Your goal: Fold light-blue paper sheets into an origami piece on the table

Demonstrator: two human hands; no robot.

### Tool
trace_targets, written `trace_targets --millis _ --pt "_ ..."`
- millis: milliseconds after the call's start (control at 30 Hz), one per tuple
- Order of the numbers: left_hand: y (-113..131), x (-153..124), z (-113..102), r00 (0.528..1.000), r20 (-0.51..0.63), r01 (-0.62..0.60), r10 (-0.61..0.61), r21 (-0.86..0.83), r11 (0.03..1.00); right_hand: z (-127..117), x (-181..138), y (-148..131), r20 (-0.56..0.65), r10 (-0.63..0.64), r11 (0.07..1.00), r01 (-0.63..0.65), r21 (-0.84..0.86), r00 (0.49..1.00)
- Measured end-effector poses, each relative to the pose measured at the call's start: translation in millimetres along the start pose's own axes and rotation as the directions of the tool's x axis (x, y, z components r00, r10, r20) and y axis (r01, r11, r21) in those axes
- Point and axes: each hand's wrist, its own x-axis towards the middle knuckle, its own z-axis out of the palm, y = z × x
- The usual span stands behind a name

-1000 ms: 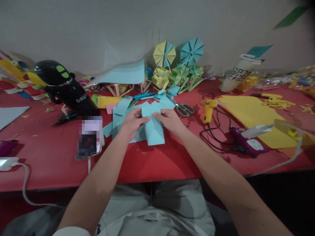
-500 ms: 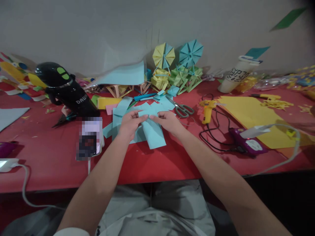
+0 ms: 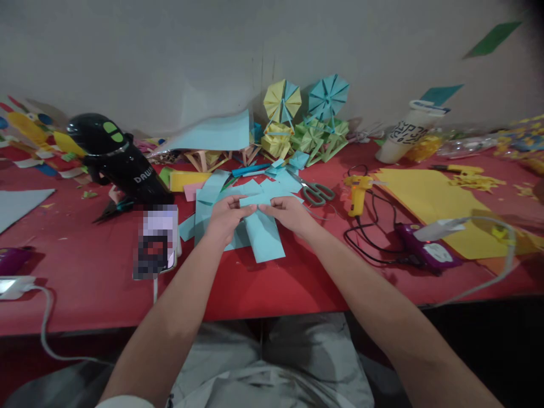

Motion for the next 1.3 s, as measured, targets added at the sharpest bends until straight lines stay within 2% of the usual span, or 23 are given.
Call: trace_targets --millis 133,300,533,633,867,1300 --pt "1 -1 0 1.0 0.002 0.004 -0.004 0.018 1.0 -1 2 3 -0.053 -0.017 0.999 0.019 0.034 0.998" --pt "-2 2 -2 1.0 0.022 -0.005 0.003 0.077 0.997 -1 2 5 -0.009 -0.024 0.999 0.024 0.046 1.0" --pt "-2 1 -6 0.98 0.113 -0.185 0.165 0.199 0.962 -2 -3 -5 0.117 -0.005 0.996 -0.006 0.092 0.993" --pt "0 -1 -6 0.967 0.143 -0.243 0.211 0.266 0.933 -6 -3 -4 0.132 -0.026 0.993 0.011 0.115 0.991" --pt "4 -4 -8 0.95 0.183 -0.301 0.252 0.33 0.895 -10 -1 3 0.163 -0.037 0.993 0.018 0.113 0.986" --pt "2 -3 -10 0.935 0.198 -0.35 0.295 0.366 0.862 -12 -6 -8 0.188 -0.027 0.992 0.003 0.13 0.982"
